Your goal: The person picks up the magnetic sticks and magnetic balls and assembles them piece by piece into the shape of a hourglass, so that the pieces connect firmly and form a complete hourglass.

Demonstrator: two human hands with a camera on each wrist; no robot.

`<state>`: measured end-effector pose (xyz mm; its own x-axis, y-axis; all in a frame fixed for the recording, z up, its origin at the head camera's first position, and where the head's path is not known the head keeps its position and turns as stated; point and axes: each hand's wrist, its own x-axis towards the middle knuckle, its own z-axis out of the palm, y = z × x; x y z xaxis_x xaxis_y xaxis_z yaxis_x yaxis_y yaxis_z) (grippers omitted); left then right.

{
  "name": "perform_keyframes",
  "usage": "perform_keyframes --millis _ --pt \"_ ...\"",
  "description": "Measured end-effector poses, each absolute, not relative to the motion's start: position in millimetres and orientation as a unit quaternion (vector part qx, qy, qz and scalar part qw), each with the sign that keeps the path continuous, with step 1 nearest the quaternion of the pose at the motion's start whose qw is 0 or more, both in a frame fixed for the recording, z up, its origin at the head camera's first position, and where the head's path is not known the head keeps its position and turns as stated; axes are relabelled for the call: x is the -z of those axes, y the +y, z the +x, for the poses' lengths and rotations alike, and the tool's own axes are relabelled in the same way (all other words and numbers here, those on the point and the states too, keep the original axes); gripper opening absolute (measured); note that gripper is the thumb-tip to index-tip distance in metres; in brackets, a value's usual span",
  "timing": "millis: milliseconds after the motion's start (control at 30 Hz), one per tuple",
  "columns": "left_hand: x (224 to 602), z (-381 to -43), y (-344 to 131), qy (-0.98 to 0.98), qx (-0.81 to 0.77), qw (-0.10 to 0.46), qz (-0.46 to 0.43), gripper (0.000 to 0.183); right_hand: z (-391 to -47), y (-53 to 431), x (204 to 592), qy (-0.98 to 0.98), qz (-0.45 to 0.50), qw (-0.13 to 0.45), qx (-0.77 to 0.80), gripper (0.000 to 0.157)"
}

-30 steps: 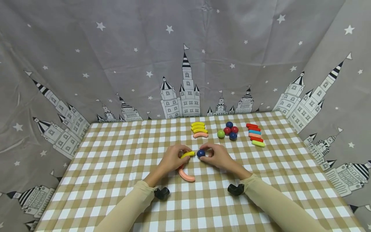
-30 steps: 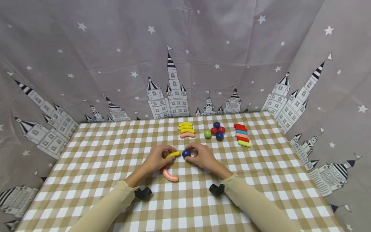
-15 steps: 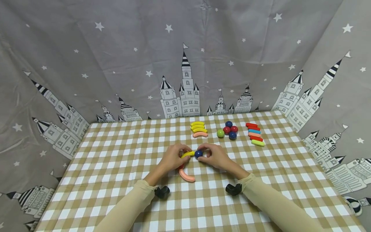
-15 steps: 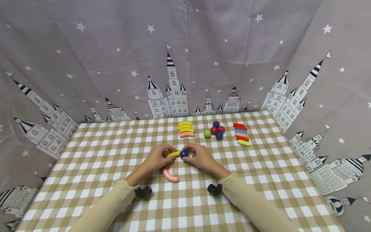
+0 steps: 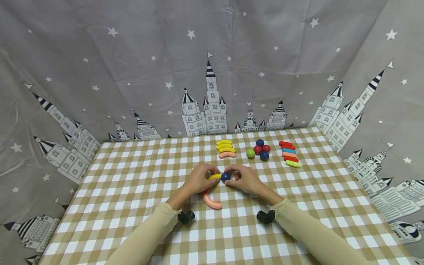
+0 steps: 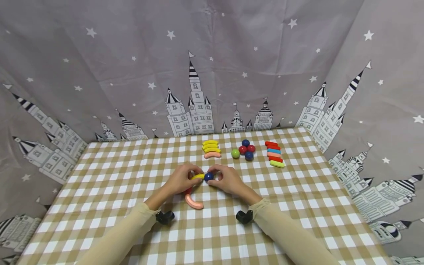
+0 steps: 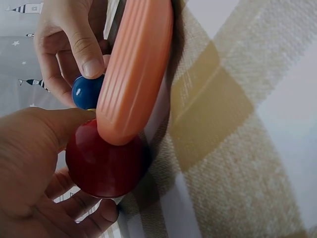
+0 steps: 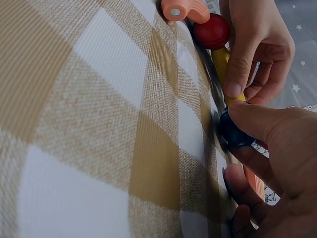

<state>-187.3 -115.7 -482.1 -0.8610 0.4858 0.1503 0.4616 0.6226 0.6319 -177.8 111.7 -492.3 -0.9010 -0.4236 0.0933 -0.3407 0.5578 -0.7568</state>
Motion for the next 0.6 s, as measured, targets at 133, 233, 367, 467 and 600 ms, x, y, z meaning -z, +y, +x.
perform_keyframes --millis 133,233,367,467,600 --pt "482.6 -187.2 -117.1 0.900 -0.344 0.017 0.268 0.013 -178.0 111.7 492.8 0.879 -0.217 0.057 0.420 0.034" --pt "483.0 -186.3 -118.6 0.900 -0.340 0.010 0.274 0.013 -178.7 113.9 492.5 0.871 -0.215 0.072 0.436 0.036" --pt "481.8 -184.6 -121.4 0.902 -0.334 0.001 0.274 0.012 -181.7 120.0 489.4 0.860 -0.212 0.084 0.456 0.041" --pt "480.6 -183.5 -124.3 0.904 -0.336 0.004 0.264 0.012 -183.6 122.6 485.4 0.860 -0.212 0.080 0.457 0.043" --pt "480.2 -182.7 -128.1 0.908 -0.336 0.010 0.251 0.013 -186.8 123.8 483.7 0.863 -0.212 0.059 0.454 0.042"
